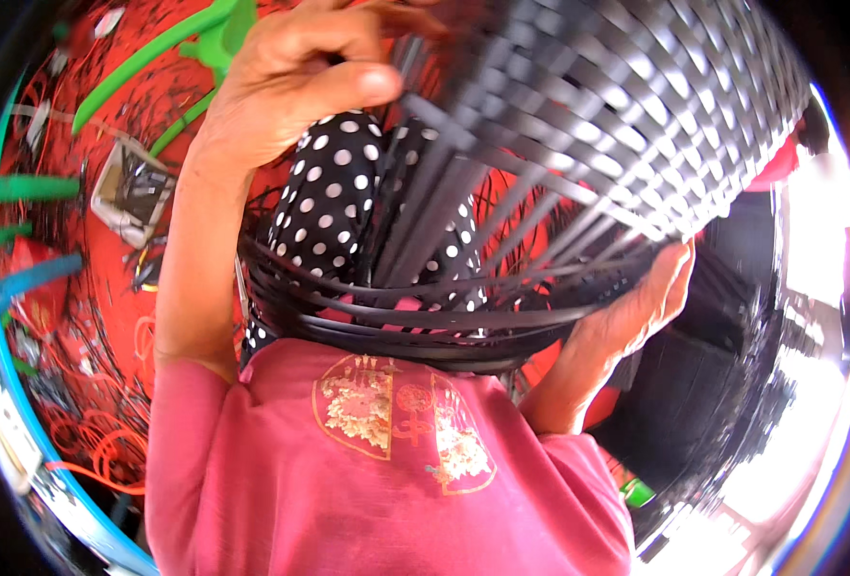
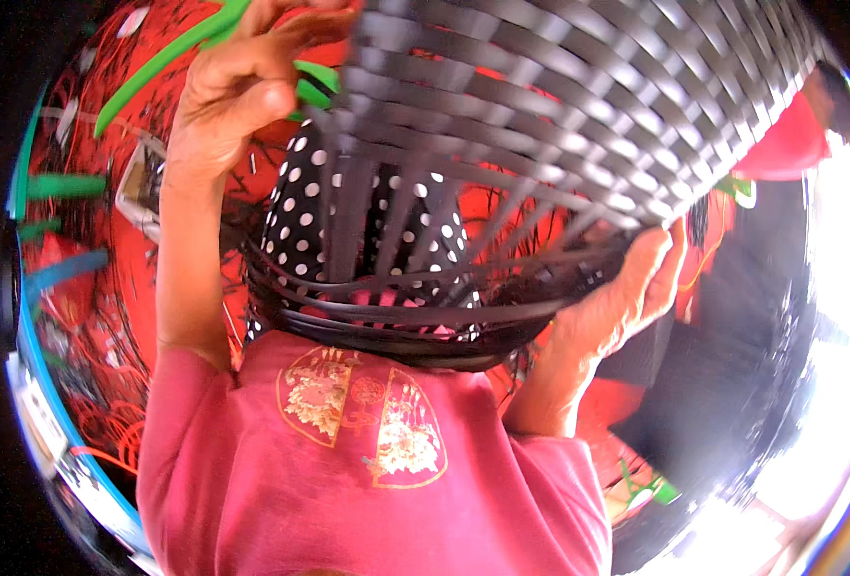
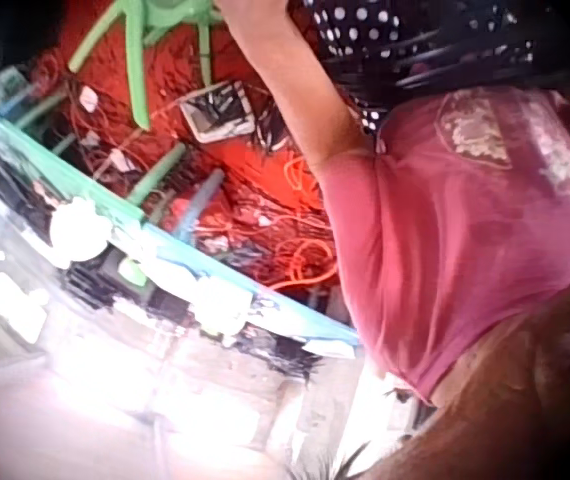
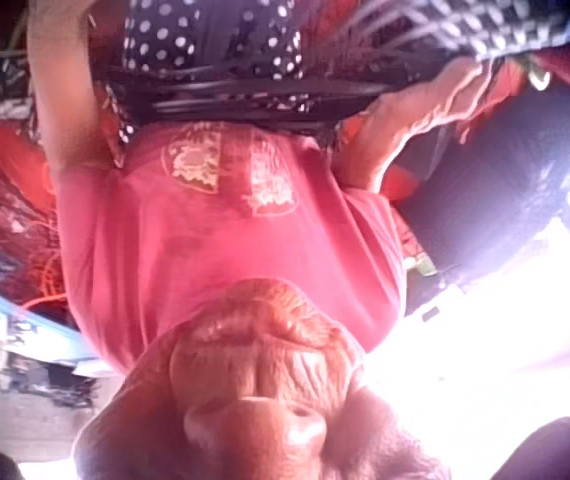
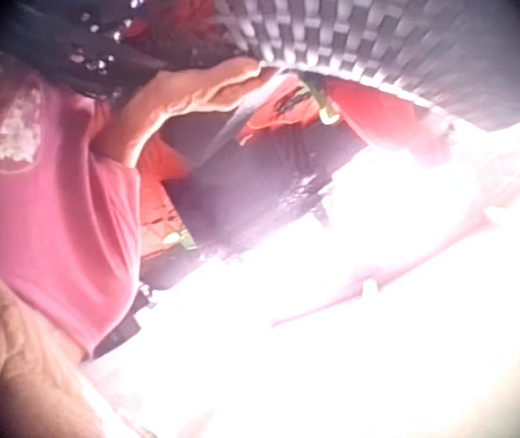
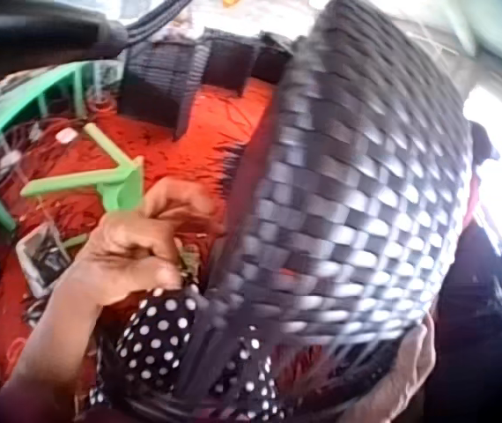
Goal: The person sits on the floor and weaves a black plastic strip into the frame of a basket. They repeatedly thread the strip through the vertical ribs of the basket, pulling it tight to form a woven pattern. The person rotates the basket to continue the weaving process around the circumference.
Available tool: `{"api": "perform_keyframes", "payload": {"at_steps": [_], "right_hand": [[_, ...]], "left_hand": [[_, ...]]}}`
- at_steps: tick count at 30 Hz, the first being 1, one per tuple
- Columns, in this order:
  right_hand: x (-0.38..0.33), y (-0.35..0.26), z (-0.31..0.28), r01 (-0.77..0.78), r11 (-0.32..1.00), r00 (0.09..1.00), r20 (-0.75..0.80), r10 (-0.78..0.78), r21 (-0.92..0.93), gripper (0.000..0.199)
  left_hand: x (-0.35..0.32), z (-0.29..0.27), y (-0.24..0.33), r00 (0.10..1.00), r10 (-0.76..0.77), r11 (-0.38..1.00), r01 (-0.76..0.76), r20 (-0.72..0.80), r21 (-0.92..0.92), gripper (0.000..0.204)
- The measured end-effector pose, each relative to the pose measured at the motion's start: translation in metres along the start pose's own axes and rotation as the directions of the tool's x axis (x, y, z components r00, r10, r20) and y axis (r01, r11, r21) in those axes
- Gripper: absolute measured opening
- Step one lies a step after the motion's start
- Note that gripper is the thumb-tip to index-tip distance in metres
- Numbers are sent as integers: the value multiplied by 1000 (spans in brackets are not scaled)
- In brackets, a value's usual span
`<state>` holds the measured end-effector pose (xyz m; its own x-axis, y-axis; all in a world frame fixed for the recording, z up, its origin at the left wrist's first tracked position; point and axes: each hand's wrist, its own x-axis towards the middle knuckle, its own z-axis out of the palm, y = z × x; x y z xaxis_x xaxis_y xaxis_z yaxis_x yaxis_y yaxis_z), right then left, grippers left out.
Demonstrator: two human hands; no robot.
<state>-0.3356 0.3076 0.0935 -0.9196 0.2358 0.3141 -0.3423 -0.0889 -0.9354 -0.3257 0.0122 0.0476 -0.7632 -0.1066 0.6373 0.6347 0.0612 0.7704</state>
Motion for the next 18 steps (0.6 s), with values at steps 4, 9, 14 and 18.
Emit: {"api": "perform_keyframes", "payload": {"at_steps": [4,9,14,18], "right_hand": [[8,1,-6,-46,999,999,-27,46,-8,39],[16,6,-34,-486,833,867,266,422,264,47],[21,-2,-27,-329,936,910,308,278,127,45],[22,-10,-23,-111,992,965,245,92,66,73]], "left_hand": [[-10,12,-1,990,-139,976,135,-9,-172,24],[-25,-14,0,971,-230,973,229,-69,-21,26],[-10,-1,20,971,-220,975,215,-95,-65,28],[-10,-4,16,935,-350,908,325,-53,-262,26]]}}
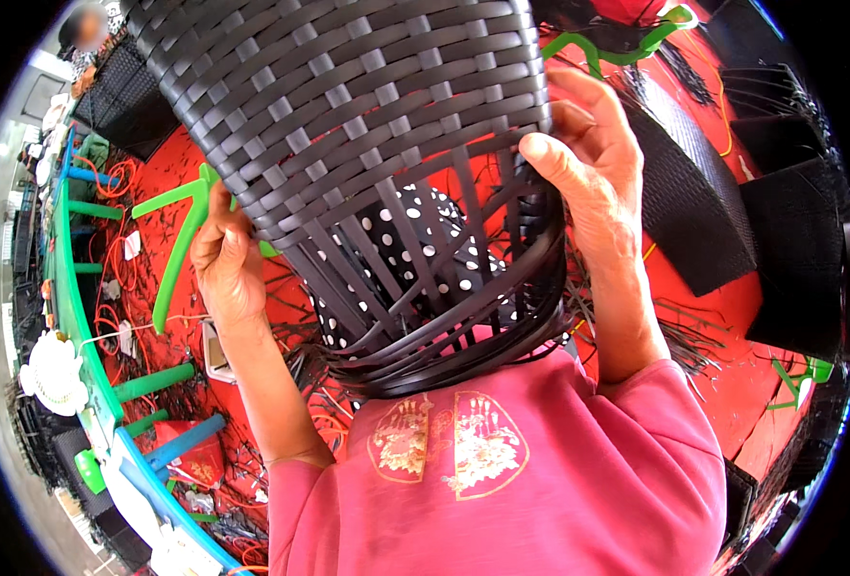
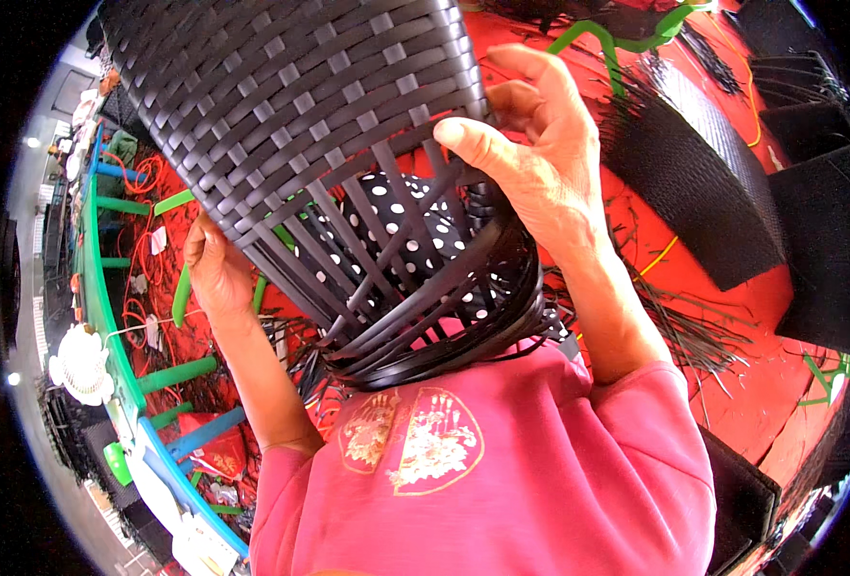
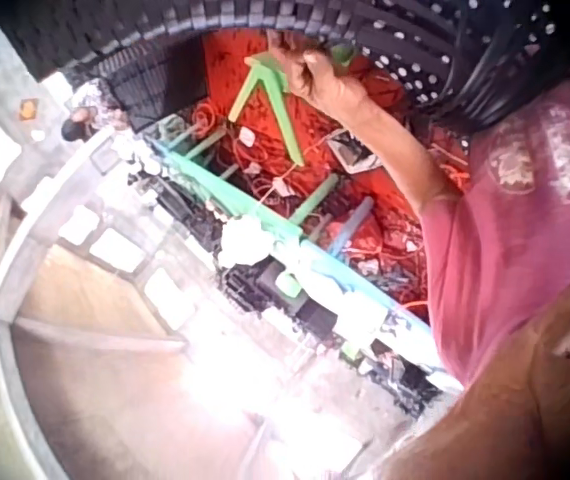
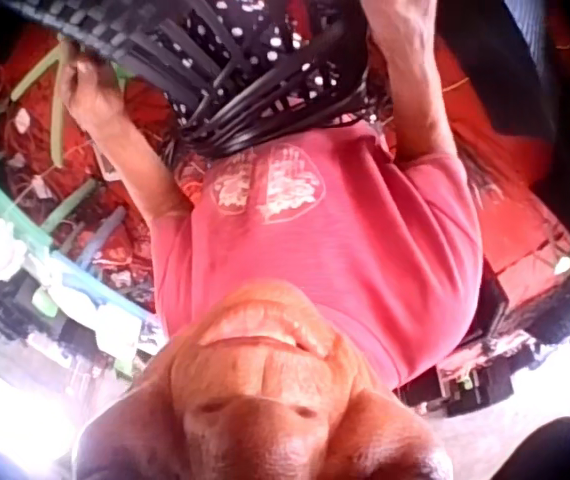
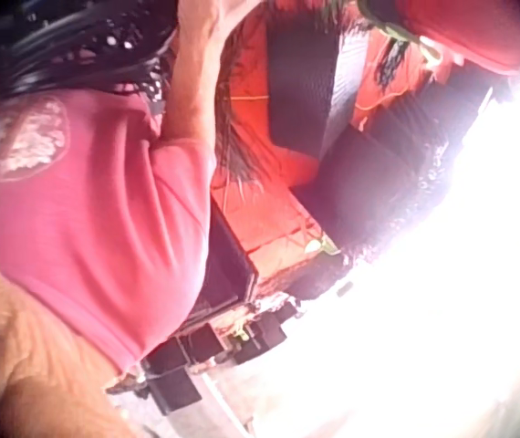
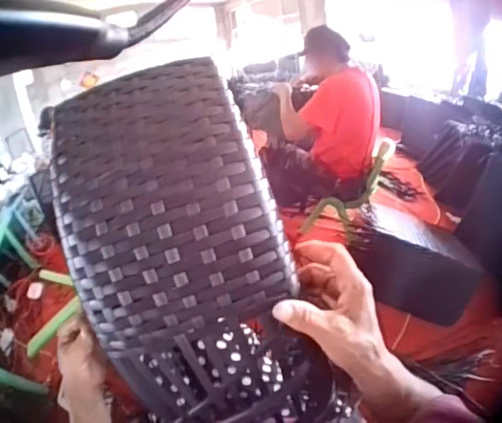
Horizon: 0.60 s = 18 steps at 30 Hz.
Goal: The person sits on the floor and weaves a black plastic strip into the frame of a basket. They repeatedly thread the strip through the vertical ribs of the basket, pulling it tight to form a woven pattern. The person rotates the basket to continue the weaving process around the circumference.
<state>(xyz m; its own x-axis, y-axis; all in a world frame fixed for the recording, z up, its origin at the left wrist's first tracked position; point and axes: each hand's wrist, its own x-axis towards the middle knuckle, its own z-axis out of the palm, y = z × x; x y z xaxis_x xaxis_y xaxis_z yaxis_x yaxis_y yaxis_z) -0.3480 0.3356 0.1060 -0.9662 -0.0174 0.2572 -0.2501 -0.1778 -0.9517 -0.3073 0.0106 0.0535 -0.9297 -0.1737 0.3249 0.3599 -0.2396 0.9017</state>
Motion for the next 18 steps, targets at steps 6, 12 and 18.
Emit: {"api": "perform_keyframes", "payload": {"at_steps": [6,12,18], "right_hand": [[8,5,6,213,919,975,12,-221,-332,70],[7,1,18,205,875,973,-1,-229,-438,47],[20,-9,16,539,284,671,201,-713,-793,93]], "left_hand": [[1,-13,-24,995,36,997,-42,-94,-65,18],[1,-1,-33,995,95,973,-99,-28,-208,18],[8,12,-32,988,99,992,-107,-115,-61,18]]}}
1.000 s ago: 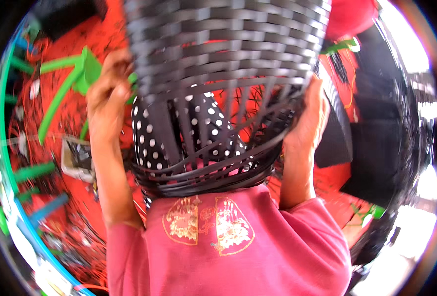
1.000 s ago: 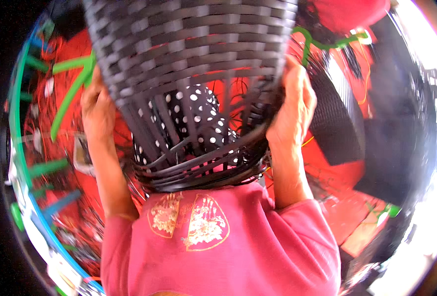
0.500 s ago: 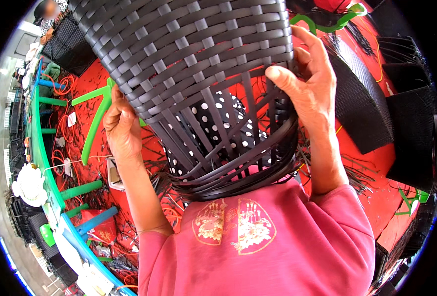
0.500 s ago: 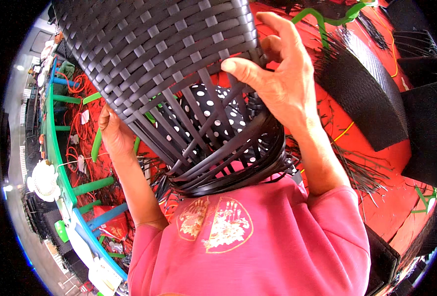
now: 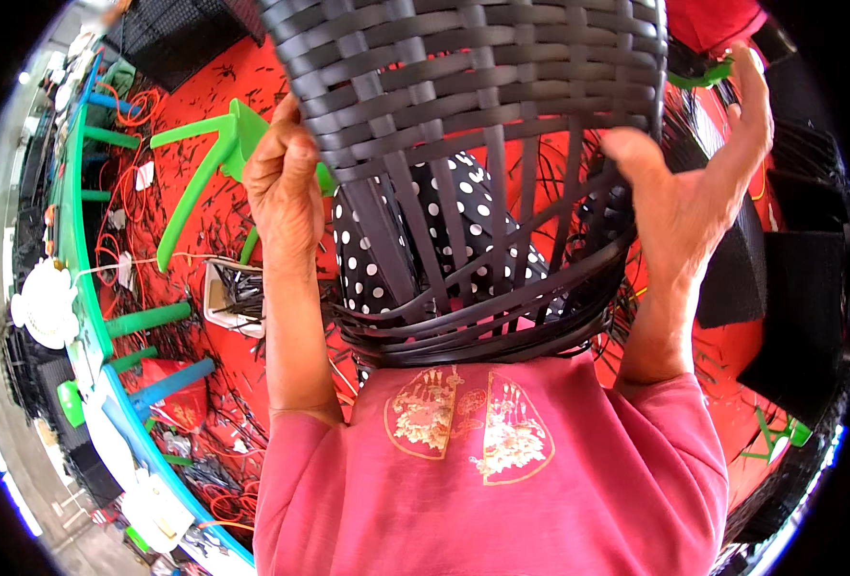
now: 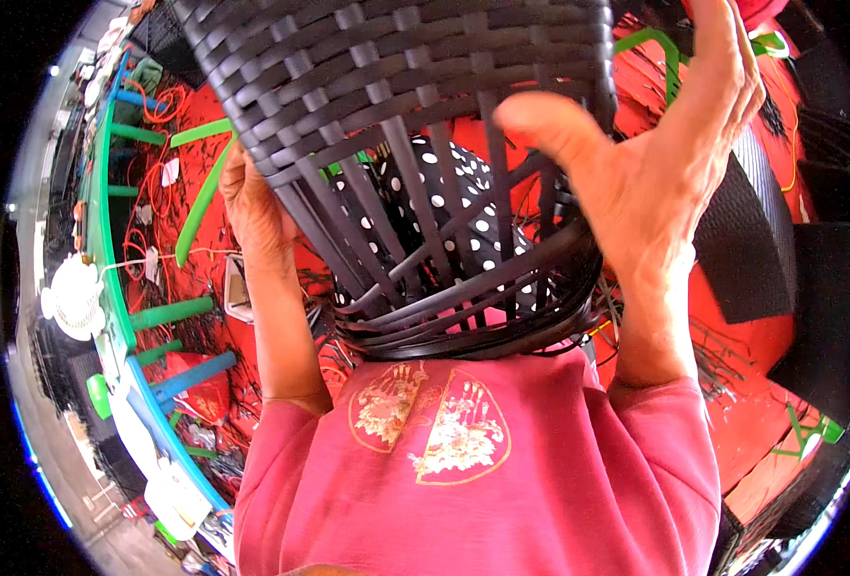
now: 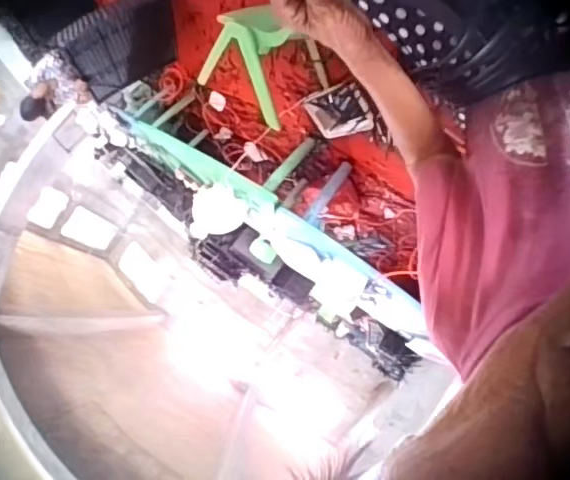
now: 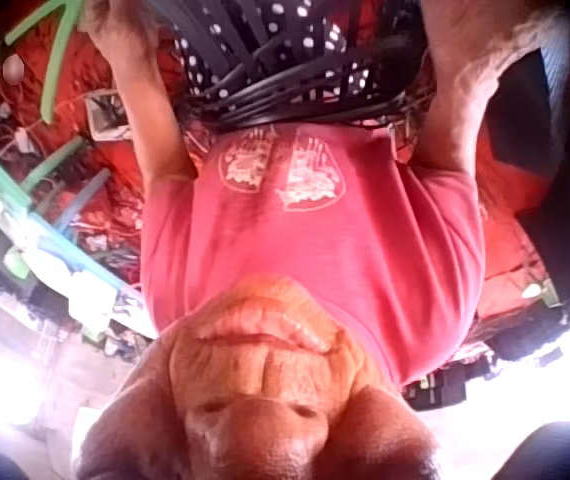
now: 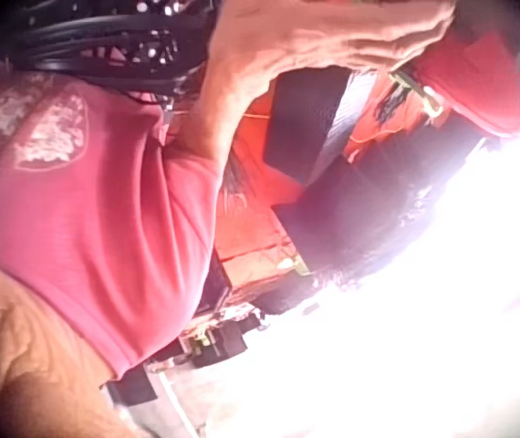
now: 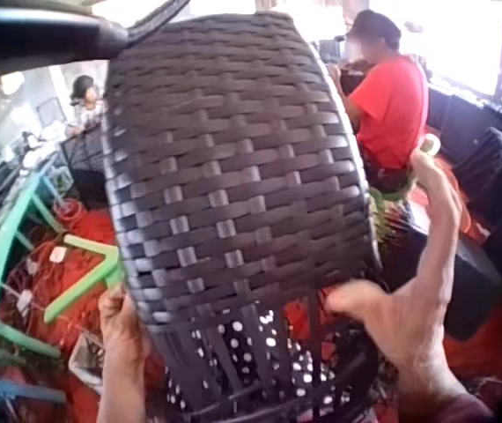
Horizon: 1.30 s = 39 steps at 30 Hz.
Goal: The person sits on the floor and weaves a black plastic strip into the frame of a basket. They repeatedly thread the strip through the vertical ribs of the basket, pulling it tight to form a woven pattern. The person rotates the basket to continue the weaving process around the circumference.
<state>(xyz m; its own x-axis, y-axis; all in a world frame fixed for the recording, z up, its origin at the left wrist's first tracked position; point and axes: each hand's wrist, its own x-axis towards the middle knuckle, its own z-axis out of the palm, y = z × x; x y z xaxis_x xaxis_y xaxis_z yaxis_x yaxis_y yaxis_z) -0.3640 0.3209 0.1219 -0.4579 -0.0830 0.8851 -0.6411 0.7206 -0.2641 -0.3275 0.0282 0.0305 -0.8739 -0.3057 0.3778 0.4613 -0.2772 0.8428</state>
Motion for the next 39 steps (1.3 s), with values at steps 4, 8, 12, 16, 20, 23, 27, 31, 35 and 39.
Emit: {"api": "perform_keyframes", "payload": {"at_steps": [4,8,12,16,20,23,27,31,35,39], "right_hand": [[24,-20,23,505,855,862,131,-490,-120,80],[31,-31,32,619,773,742,424,-519,-138,75],[34,-37,34,637,765,712,450,-539,-91,73],[35,-57,34,586,804,739,475,-478,-103,70],[32,-50,36,606,780,718,530,-451,-157,67],[28,-51,35,587,789,728,544,-417,-181,66],[24,-55,41,568,809,771,445,-456,-155,63],[25,-55,29,476,879,802,407,-437,6,56],[25,-37,14,223,915,954,116,-275,335,56],[10,-17,0,-68,967,991,131,36,245,67]], "left_hand": [[-3,20,7,998,60,998,-60,-12,32,29],[-1,24,5,990,138,990,-138,34,2,30],[2,20,1,982,188,979,-190,29,72,31],[5,18,-4,973,229,966,-231,32,113,31],[4,19,-8,952,296,944,-305,79,127,31],[2,19,-11,954,290,949,-296,70,108,29],[-8,24,-11,971,238,966,-239,16,95,25],[-19,28,3,948,317,938,-318,27,137,32],[-23,24,29,858,503,725,-487,108,488,63],[-30,44,70,802,514,265,-487,305,832,66]]}}
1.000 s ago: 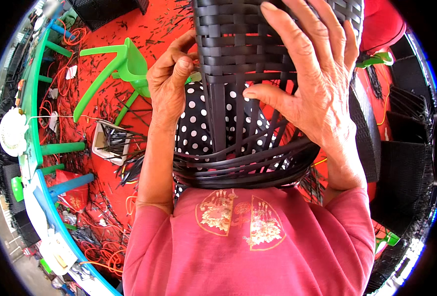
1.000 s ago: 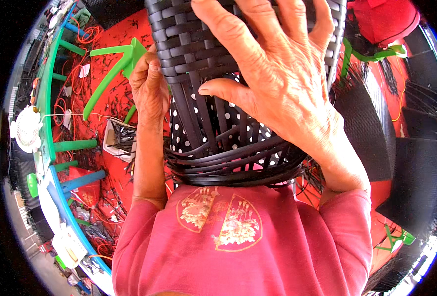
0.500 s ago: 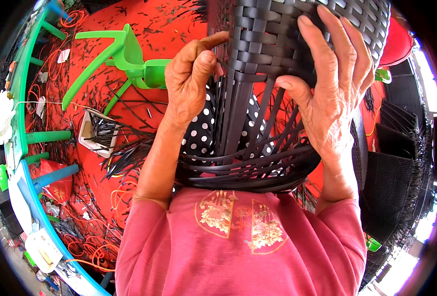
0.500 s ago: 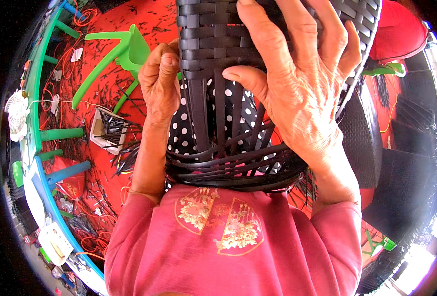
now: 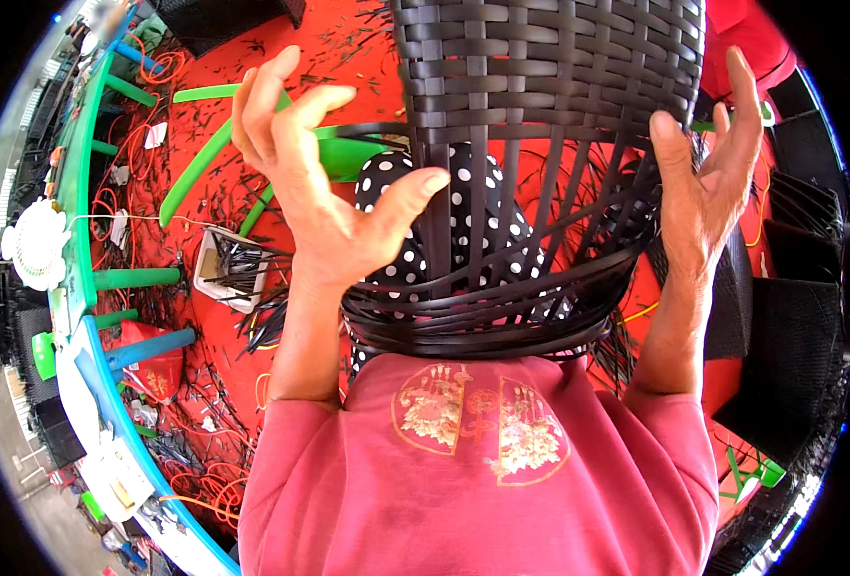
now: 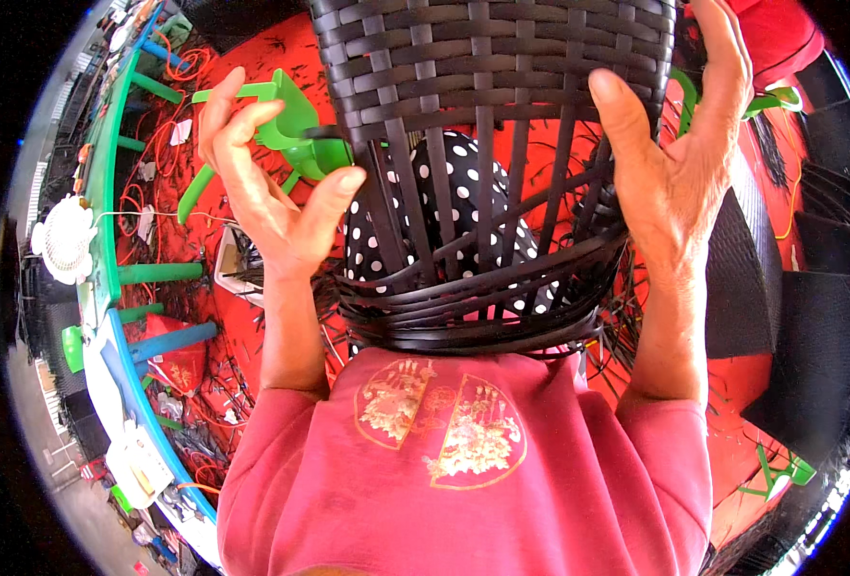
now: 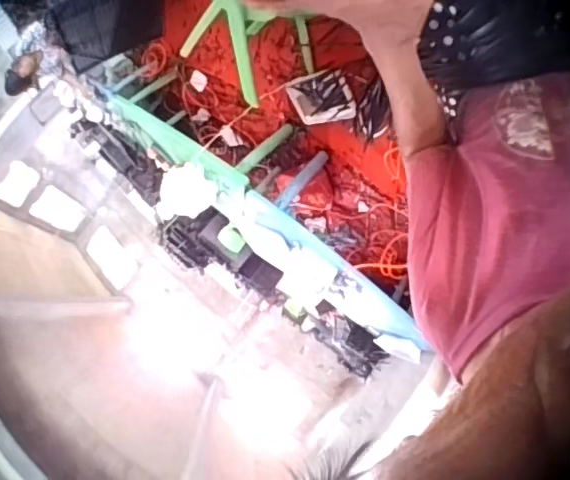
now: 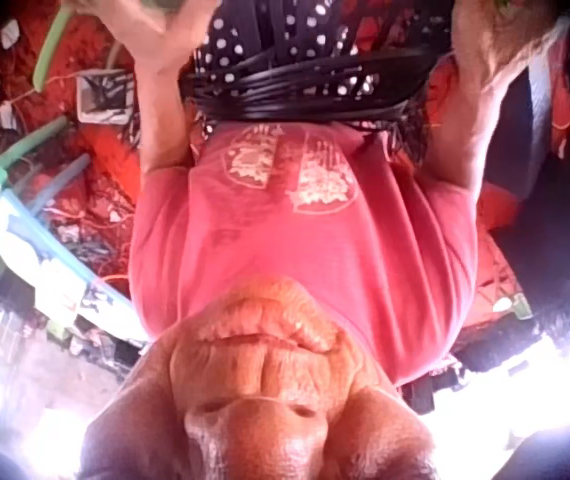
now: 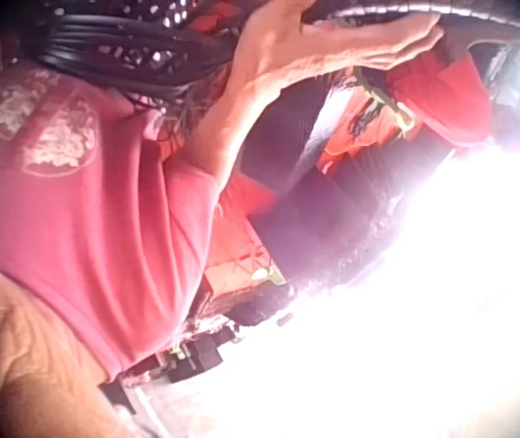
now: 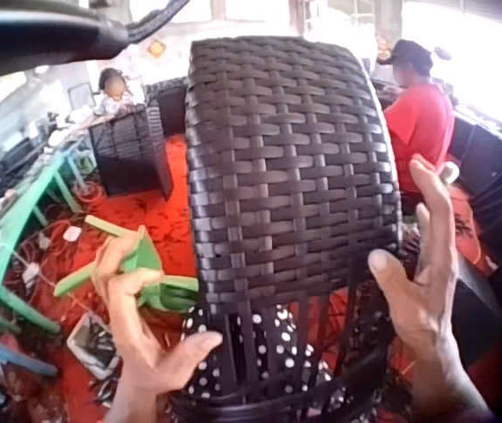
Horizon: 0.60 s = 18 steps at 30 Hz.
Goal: The person sits on the floor and weaves a black plastic strip into the frame of a basket. They repeatedly thread the strip through the vertical ribs of the basket, pulling it tight to form a woven pattern. The person rotates the basket to continue the weaving process around the circumference.
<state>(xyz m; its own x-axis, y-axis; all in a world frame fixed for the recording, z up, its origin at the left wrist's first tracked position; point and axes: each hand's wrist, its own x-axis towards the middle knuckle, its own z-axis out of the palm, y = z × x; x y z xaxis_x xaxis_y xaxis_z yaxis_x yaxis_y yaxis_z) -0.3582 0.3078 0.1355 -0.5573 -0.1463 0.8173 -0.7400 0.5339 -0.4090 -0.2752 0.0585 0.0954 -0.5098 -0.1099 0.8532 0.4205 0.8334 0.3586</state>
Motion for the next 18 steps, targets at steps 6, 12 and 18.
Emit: {"api": "perform_keyframes", "payload": {"at_steps": [6,12,18], "right_hand": [[-15,13,2,-305,875,952,124,278,376,68],[-11,32,-15,-354,501,885,108,453,790,43],[-48,55,-29,-447,409,813,169,557,796,19]], "left_hand": [[1,25,4,986,-164,954,157,-5,-257,66],[0,22,23,984,-81,974,45,-156,-220,51],[4,17,90,939,199,965,-138,280,-221,19]]}}
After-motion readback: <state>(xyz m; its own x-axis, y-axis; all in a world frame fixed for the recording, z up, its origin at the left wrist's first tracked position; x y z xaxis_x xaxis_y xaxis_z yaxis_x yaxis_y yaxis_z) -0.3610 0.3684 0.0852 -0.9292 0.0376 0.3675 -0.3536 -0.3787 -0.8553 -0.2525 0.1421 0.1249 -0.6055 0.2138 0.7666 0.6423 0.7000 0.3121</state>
